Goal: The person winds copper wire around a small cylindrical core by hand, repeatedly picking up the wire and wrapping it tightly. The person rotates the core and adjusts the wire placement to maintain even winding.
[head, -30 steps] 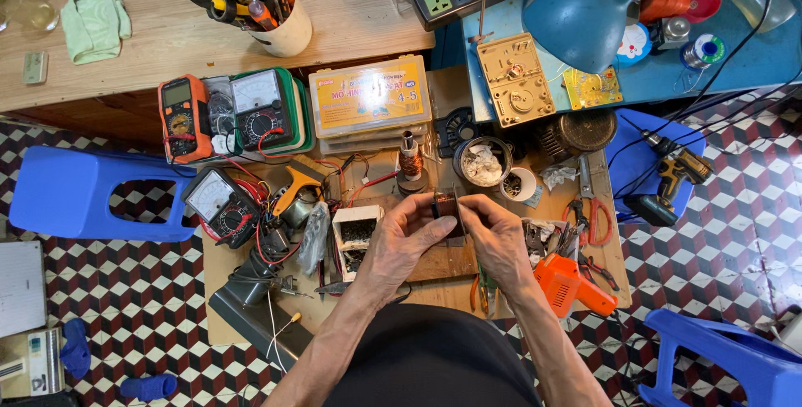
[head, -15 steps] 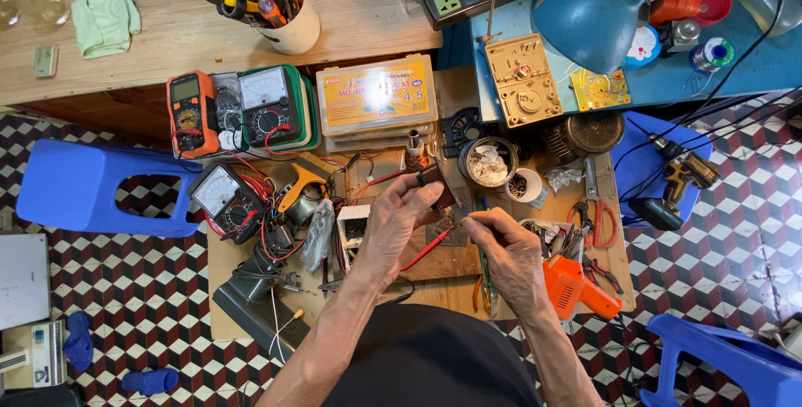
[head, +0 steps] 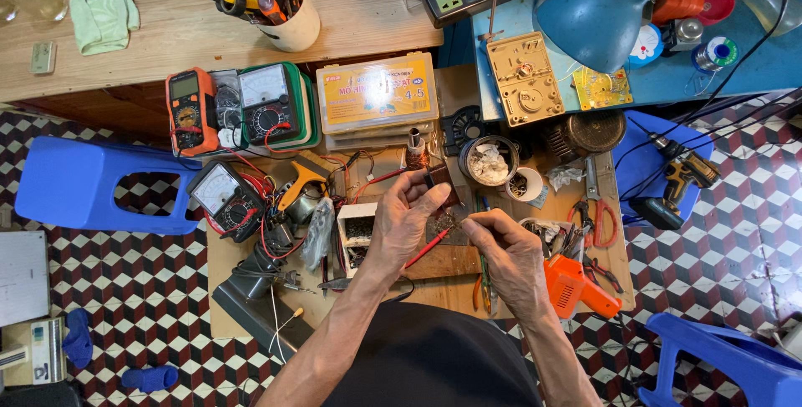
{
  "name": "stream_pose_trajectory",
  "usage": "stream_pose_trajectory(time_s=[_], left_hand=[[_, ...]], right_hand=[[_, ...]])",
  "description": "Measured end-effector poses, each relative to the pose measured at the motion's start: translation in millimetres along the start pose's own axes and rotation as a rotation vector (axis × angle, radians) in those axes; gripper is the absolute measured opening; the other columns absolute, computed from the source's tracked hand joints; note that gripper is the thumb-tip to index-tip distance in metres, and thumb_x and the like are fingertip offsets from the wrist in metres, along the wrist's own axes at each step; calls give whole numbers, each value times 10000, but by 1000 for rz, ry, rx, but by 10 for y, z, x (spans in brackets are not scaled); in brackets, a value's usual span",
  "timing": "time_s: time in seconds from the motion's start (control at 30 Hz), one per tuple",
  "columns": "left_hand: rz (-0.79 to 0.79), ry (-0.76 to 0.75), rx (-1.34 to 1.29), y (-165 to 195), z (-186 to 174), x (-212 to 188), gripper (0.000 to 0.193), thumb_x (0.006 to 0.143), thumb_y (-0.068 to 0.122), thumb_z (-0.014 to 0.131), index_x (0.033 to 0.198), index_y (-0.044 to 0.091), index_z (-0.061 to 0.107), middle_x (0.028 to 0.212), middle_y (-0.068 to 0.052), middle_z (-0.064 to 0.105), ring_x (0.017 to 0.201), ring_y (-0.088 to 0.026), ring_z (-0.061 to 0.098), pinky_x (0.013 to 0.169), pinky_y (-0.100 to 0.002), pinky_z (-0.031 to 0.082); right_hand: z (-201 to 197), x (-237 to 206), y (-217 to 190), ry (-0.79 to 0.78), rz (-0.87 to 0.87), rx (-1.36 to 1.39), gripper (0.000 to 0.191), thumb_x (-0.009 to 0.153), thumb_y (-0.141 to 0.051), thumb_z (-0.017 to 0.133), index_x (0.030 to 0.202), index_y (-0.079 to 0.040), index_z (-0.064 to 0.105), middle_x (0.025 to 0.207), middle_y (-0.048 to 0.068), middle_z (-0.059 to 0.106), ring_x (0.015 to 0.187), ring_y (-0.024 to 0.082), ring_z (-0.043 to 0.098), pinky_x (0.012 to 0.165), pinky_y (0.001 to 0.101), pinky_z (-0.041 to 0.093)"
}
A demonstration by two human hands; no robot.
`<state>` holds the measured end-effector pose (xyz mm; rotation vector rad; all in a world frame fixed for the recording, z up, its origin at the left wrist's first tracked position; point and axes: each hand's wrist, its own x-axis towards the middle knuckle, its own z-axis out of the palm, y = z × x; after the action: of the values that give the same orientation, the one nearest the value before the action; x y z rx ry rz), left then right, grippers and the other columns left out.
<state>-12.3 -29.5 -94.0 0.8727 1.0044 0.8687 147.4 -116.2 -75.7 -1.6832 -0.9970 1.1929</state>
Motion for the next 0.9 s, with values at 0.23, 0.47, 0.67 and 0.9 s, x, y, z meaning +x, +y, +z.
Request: stream_pose_trajectory(time_s=[0.23, 0.47, 0.67, 0.9], left_hand=[[92, 31, 330, -67, -226, 158, 481, 921, 355, 741, 1237, 9, 633, 1016, -43, 708, 911, -120, 683, 818, -260, 580], [-60, -122, 321, -110, -199, -288, 478, 907, 311, 738, 1254, -3, 640, 996, -57, 708, 887, -116, 667, 813, -265, 578], [-126, -148, 213, -15, -197, -457, 487, 900, 292, 740, 1267, -8, 630, 1021, -51, 714, 906, -103, 674, 834, -260, 594], [-163, -184, 284, 96, -138, -466, 482, 878, 314, 741, 1249, 20, 653, 993, -45, 718, 873, -106, 693, 793, -242, 612]], right_hand=[[-164, -4, -195, -144, 57, -3, 201, 921, -226, 705, 992, -58, 788, 769, 19, 699, 704, 102, 599, 660, 295, 510], [-285, 407, -705, -81, -433, -358, 140, 956, -164, 699, 993, -35, 740, 854, 29, 683, 760, 125, 627, 673, 302, 517], [-138, 495, -838, 1, -460, -388, 119, 965, -118, 684, 1023, -18, 713, 902, 59, 662, 766, 168, 636, 681, 310, 525], [-100, 510, -772, 36, -508, -391, 107, 981, -107, 684, 1010, -5, 696, 912, 64, 661, 784, 174, 632, 698, 318, 521]])
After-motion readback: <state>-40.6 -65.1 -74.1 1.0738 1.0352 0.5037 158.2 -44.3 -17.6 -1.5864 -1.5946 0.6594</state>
